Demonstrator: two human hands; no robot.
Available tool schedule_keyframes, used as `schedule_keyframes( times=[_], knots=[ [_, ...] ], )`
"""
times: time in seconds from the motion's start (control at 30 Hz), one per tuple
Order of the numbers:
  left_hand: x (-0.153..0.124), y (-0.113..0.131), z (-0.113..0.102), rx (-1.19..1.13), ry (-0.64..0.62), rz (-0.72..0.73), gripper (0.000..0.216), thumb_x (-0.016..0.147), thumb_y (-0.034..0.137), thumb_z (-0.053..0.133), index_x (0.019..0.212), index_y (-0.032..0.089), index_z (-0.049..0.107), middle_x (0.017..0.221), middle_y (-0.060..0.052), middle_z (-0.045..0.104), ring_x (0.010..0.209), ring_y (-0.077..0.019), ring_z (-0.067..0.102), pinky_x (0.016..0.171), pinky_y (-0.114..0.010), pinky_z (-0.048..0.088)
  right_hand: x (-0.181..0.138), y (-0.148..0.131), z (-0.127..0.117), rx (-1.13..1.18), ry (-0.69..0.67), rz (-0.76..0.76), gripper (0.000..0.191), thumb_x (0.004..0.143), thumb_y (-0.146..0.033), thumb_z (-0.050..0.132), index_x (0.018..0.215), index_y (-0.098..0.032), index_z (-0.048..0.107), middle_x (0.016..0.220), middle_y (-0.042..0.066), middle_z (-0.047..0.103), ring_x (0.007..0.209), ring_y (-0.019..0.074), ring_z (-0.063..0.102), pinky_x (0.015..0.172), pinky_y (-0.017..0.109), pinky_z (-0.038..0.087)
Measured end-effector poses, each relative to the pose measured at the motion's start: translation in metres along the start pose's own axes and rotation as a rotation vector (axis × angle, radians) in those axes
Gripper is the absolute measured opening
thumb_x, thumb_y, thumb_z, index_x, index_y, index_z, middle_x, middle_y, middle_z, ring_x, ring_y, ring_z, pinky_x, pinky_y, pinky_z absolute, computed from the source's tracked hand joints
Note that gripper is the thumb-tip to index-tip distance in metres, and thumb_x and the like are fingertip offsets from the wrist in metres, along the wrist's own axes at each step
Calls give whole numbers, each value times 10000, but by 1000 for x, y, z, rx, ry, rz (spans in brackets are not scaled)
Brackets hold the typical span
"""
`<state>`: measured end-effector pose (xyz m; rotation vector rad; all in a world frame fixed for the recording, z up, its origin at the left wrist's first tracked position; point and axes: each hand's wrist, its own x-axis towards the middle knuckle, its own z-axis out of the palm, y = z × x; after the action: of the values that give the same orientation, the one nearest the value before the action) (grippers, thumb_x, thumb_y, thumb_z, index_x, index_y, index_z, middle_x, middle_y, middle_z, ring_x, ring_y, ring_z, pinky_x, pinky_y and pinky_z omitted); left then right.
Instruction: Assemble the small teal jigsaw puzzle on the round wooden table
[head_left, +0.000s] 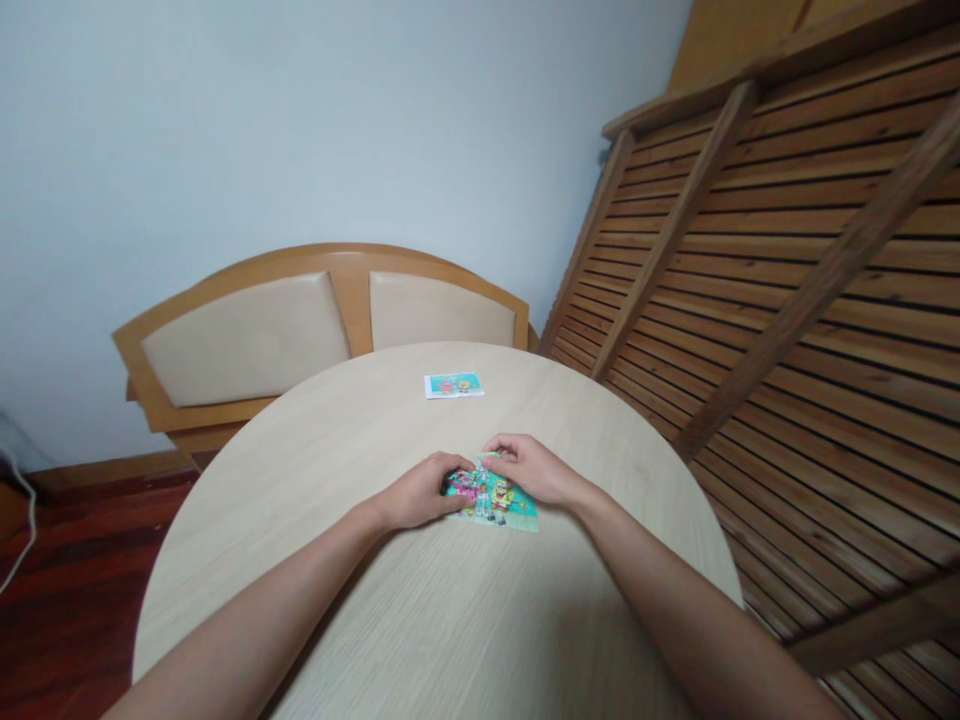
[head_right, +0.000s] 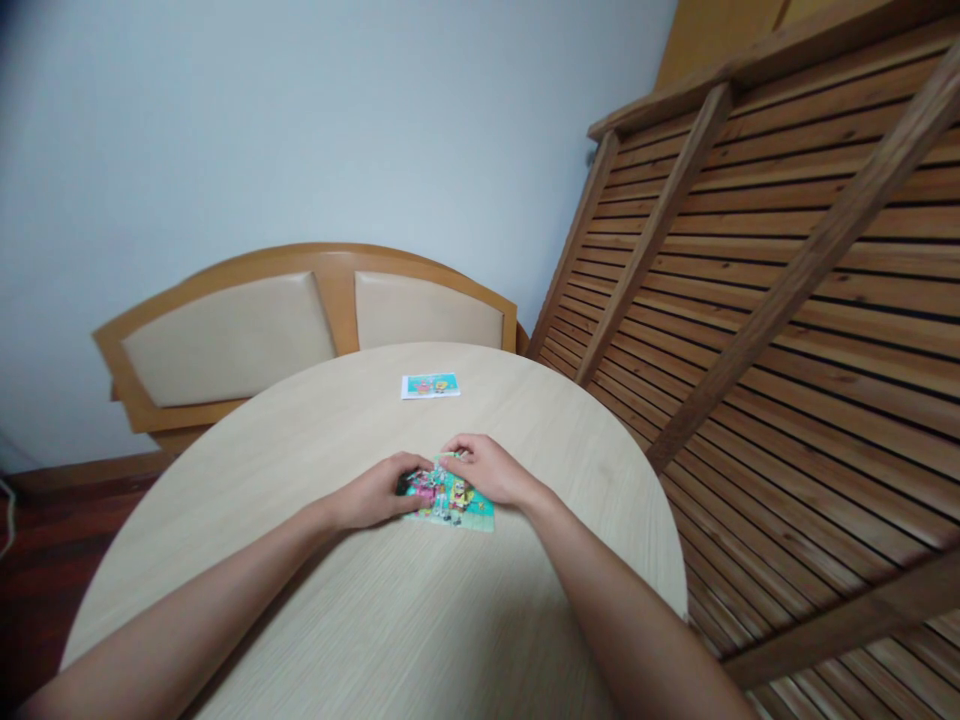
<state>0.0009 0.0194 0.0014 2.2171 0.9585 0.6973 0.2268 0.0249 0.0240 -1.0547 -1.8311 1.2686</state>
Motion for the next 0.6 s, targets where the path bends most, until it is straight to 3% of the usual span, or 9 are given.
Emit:
schedule_keyframes(
  times=[0.13,0.27,0.37,0.5,0.6],
  knots=[
    [3,2,0,-155,0,-25,362,840,388,685,1117,155,666,1048,-64,713,931,-216,638,856,-309,493,-1,2,4,98,-5,20,441,740,-543,751,918,-158,631,748,-10,642,668,132,584,618,250,465],
    [6,5,-2,-238,74,-42,345,840,391,689,1089,154,671,1041,-71,714,959,-225,638,868,-317,485,-4,5,6,102,-60,9,542,628,-416,854,1052,-168,626,952,30,694,878,190,660,795,319,525],
    [7,4,-1,-273,116,-73,359,831,397,697,1092,153,665,1021,-74,713,935,-223,640,842,-319,497,-4,7,6,97,-42,20,573,592,-348,872,1076,-170,622,1012,46,699,938,212,673,845,349,532],
    [7,1,1,-336,171,-104,382,835,425,694,1083,136,665,966,-71,702,858,-198,638,766,-294,516,-2,7,8,151,-5,50,489,628,-378,854,1008,-169,627,914,37,707,864,205,689,792,340,549],
    [8,1,3,-415,240,-192,478,806,479,723,1121,128,650,920,-59,686,649,-139,602,556,-238,489,0,7,12,184,28,83,446,659,-418,833,963,-175,614,856,23,691,732,173,671,643,290,542]
  ],
)
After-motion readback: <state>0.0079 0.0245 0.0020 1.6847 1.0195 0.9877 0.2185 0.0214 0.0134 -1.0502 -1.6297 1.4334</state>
